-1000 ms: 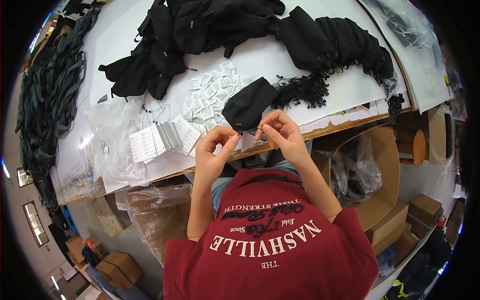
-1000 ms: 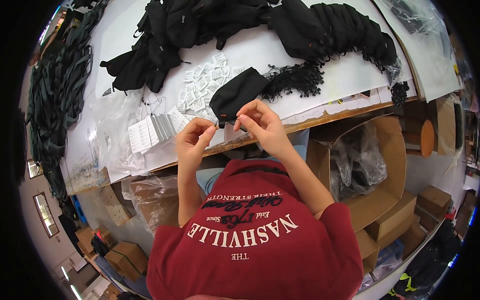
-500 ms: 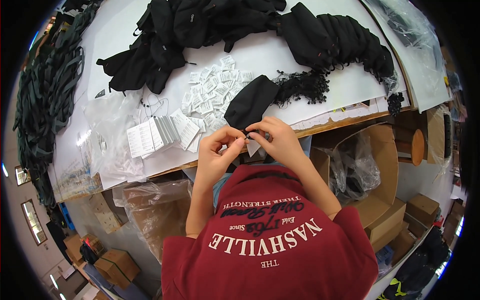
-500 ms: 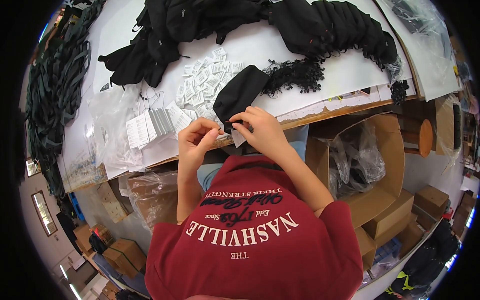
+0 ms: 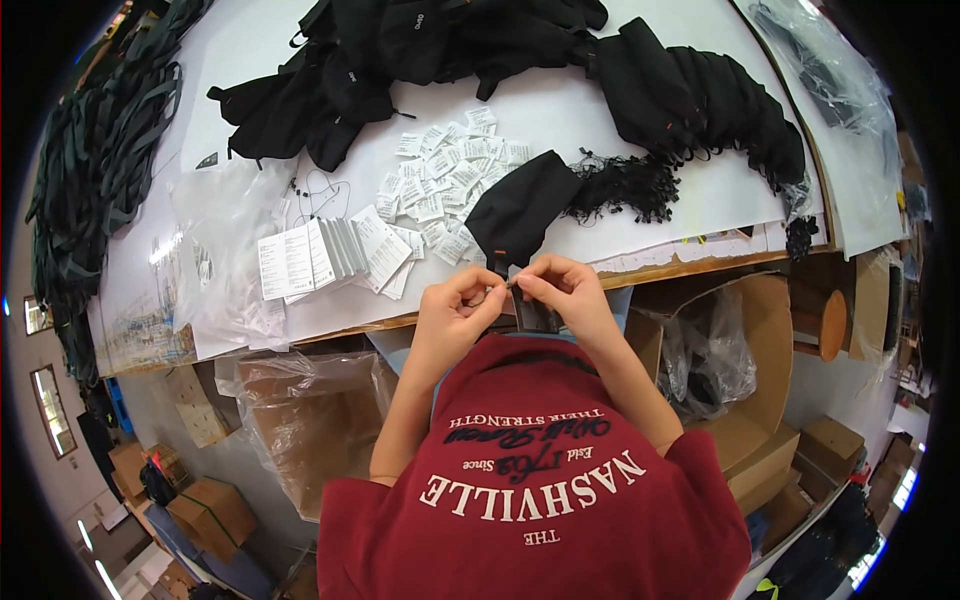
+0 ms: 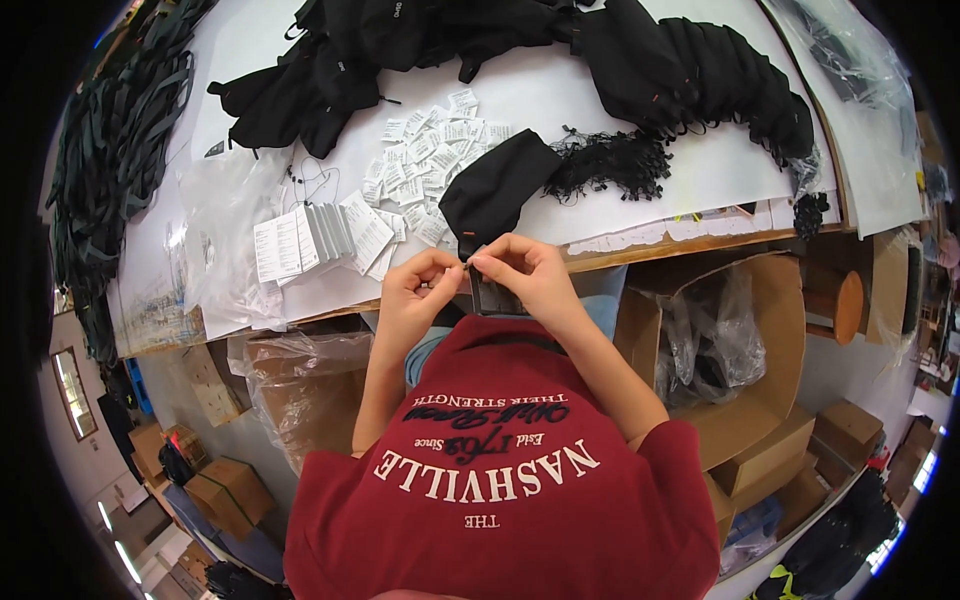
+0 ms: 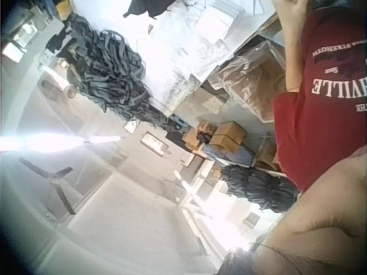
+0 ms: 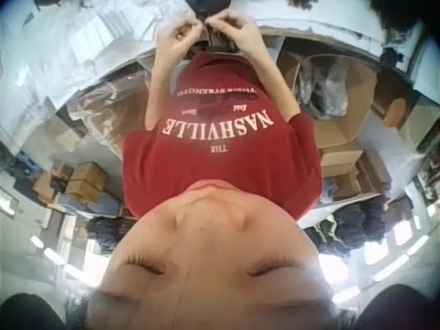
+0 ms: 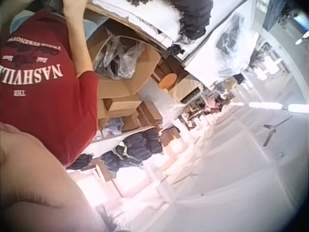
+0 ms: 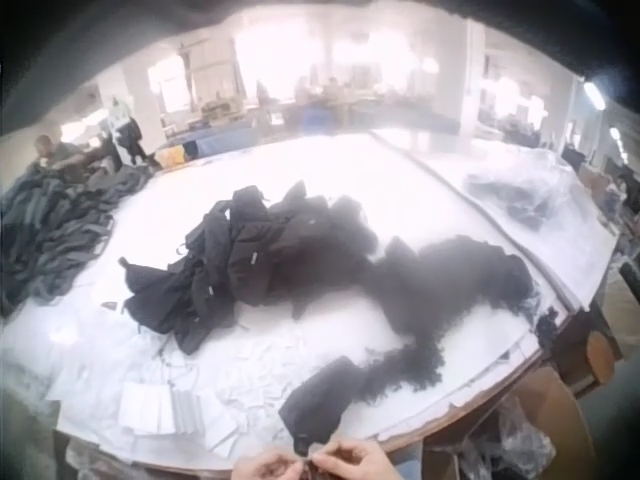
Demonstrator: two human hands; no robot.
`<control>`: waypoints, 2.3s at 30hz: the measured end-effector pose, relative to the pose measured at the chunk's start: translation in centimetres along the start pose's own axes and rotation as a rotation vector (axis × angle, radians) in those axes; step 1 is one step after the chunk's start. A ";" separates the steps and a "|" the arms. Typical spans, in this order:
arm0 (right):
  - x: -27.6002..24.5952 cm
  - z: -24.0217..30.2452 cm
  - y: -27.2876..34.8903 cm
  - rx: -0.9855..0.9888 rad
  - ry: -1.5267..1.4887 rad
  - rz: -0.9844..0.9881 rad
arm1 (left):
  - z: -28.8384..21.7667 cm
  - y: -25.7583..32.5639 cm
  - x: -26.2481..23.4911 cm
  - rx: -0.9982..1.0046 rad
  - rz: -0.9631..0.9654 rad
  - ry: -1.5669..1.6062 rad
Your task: Packing small items and tags into black pouches at a workstation.
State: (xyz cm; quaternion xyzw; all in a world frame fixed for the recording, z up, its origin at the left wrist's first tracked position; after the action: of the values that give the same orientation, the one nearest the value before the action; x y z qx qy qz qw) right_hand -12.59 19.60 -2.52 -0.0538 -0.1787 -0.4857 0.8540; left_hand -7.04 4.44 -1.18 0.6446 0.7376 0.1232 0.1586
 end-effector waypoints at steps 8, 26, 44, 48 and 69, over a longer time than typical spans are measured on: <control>0.4 -0.1 0.0 -0.002 -0.035 -0.052 | 0.2 0.2 -0.3 0.011 -0.008 0.046; 0.4 0.1 0.4 -0.046 0.000 -0.021 | 0.1 0.4 0.0 0.031 0.040 0.127; 0.4 0.2 0.7 -0.016 -0.016 -0.038 | 0.1 0.4 0.4 0.073 0.000 0.077; 0.3 0.1 0.8 -0.127 0.123 -0.073 | -0.1 0.6 0.4 0.080 -0.033 0.013; 0.3 1.4 1.3 -0.210 0.351 -0.113 | -1.9 1.2 1.4 0.318 -0.160 -0.318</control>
State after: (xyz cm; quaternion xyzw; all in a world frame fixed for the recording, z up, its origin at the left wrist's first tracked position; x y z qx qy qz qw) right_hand -11.72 20.40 -1.04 -0.0469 0.0216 -0.5508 0.8331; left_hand -6.89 6.00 0.90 0.6125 0.7621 -0.1107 0.1785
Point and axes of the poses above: each hand's wrist, its own y-axis away from the middle knuckle, its own x-axis out of the palm, z = x × y, the point moved 4 cm from there along -y, towards the middle knuckle, and after that the axes turned 13 degrees about -x, right-handed, at the moved point
